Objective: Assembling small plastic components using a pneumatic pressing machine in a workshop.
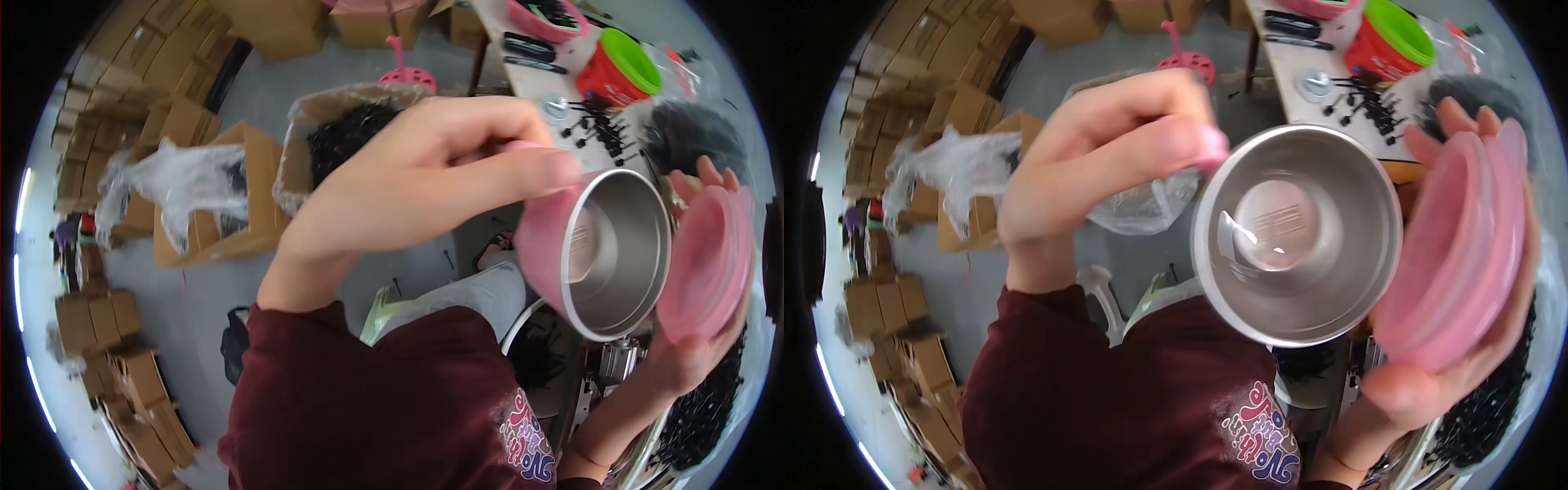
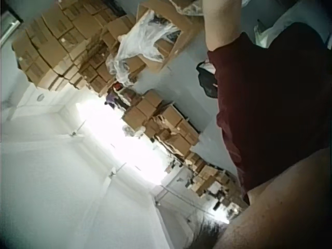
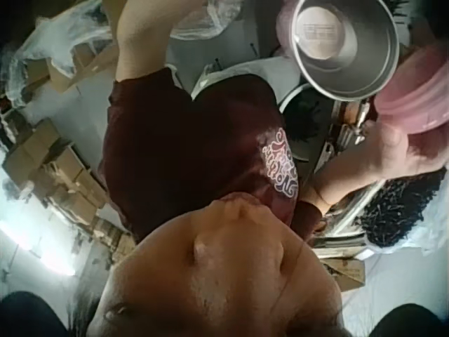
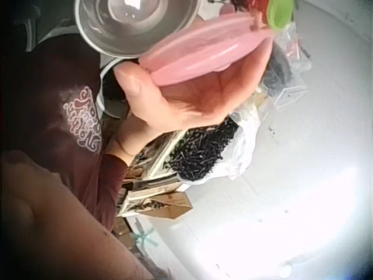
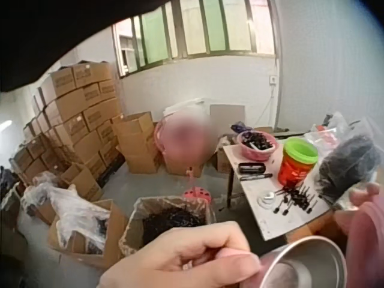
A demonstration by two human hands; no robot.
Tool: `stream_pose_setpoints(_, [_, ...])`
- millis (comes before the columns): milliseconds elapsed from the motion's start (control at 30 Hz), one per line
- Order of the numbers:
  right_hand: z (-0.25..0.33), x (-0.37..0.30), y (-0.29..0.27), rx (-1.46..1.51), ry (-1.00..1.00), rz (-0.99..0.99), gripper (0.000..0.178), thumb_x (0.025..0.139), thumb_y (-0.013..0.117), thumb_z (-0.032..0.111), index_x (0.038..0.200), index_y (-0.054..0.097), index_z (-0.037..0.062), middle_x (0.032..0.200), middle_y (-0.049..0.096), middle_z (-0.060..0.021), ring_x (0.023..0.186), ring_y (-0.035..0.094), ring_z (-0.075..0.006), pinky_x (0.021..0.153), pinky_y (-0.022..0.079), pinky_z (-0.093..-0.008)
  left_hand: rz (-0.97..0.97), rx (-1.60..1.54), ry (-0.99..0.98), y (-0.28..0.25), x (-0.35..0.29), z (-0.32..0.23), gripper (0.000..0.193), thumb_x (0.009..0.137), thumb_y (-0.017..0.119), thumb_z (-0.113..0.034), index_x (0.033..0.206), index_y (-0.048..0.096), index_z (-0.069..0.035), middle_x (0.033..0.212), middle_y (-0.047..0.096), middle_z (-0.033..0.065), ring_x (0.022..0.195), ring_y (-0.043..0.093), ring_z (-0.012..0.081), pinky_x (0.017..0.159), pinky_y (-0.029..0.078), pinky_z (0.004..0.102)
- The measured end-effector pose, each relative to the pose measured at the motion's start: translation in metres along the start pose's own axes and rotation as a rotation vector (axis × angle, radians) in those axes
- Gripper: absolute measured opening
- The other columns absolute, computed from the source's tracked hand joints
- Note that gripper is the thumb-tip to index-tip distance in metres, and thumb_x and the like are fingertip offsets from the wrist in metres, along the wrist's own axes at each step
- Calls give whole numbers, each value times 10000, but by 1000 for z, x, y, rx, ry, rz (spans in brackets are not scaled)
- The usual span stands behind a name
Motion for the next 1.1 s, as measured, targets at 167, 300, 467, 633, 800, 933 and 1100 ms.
stream_pose_setpoints(167, [12,22,2,-79,94,384,1055,574,861,443,1354,427,-118,1349,498,-240,1250,504,-310,1076,368,-413,59,-73,-77,0,2,23,231,976,576,-233,861,606,-35,822,612,-19,797,527,46,722,420,223])
stream_pose_setpoints(300, [11,27,10,-151,60,564,1036,514,905,411,1320,491,-92,1321,546,-181,1241,514,-257,1086,349,-392,32,-134,-48,3,3,43,282,976,583,-296,874,612,-35,837,610,-23,823,532,52,752,429,224])
stream_pose_setpoints(467, [-2,27,20,-171,-54,708,1024,503,905,386,1321,499,-76,1341,546,-178,1277,495,-277,1101,329,-412,23,-187,-94,1,0,57,282,978,579,-319,878,609,-56,825,577,-41,775,473,36,715,397,217])
stream_pose_setpoints(633, [-7,25,20,-268,-95,747,1048,485,895,384,1344,484,-53,1371,526,-187,1315,462,-298,1114,311,-419,15,-199,-94,2,6,64,259,975,578,-296,906,622,-50,833,580,-38,786,476,48,727,400,224])
stream_pose_setpoints(800, [-18,15,31,-362,-242,390,1068,529,883,381,1386,417,-54,1443,445,-195,1355,410,-316,1123,300,-419,-167,-124,-80,-14,13,69,201,958,549,-221,1000,652,-54,905,619,-13,838,532,79,766,405,226])
stream_pose_setpoints(933, [-34,-19,18,-240,-143,168,928,675,847,365,1372,421,-75,1422,445,-224,1323,430,-316,1083,322,-405,-312,-111,-30,-53,47,109,244,985,531,-296,945,644,-83,816,578,-35,786,488,60,731,357,209])
stream_pose_setpoints(1100, [-45,-79,7,-134,74,60,679,659,850,240,1222,576,-23,1289,554,-230,1196,538,-354,1022,409,-425,-411,-80,-75,-71,112,143,275,983,538,-341,860,627,-112,776,567,-46,752,454,58,698,330,222])
Point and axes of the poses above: each hand's wrist, its own x-axis towards the middle knuckle, its own y-axis out of the palm, z = x × y, the point moved 1 cm from there along x, towards the middle knuckle
